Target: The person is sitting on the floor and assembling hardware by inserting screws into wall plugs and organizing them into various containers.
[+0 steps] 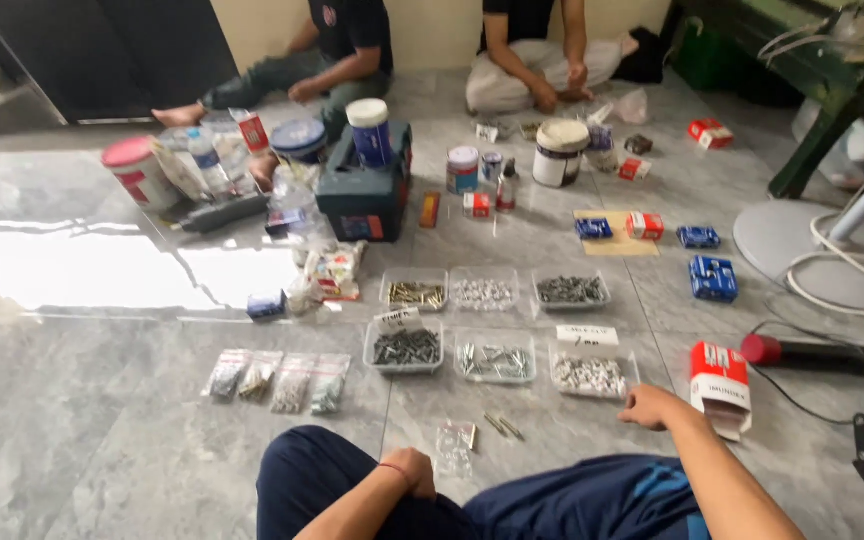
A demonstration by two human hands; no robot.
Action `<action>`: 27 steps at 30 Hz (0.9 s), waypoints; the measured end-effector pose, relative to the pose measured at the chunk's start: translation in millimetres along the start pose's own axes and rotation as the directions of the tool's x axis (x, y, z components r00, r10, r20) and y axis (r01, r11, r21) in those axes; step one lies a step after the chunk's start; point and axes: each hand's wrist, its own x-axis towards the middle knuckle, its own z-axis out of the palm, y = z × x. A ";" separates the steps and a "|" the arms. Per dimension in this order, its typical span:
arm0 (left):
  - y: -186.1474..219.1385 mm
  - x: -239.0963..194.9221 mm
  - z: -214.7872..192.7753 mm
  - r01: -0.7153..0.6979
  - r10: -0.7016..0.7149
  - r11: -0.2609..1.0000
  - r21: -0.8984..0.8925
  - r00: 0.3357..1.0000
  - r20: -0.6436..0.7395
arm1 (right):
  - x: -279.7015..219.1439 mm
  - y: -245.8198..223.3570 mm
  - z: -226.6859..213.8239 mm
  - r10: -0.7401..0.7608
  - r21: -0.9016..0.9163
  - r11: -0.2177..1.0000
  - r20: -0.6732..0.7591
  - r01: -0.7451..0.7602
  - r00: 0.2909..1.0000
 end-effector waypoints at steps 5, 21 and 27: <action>-14.9 2.5 -6.6 0.025 -0.035 0.994 -0.111 0.995 -0.091 | 45.5 -14.4 30.3 -0.007 -0.195 0.980 0.190 0.045 0.982; -13.9 34.0 -25.1 -0.058 -0.085 0.940 -0.335 0.914 -0.398 | -16.9 -208.9 88.4 -0.218 0.051 0.975 0.076 0.215 0.973; 5.6 80.8 -24.5 -0.206 0.060 0.948 -0.243 0.865 -0.498 | -27.4 -237.4 42.4 -0.181 -0.039 0.982 0.130 0.187 0.975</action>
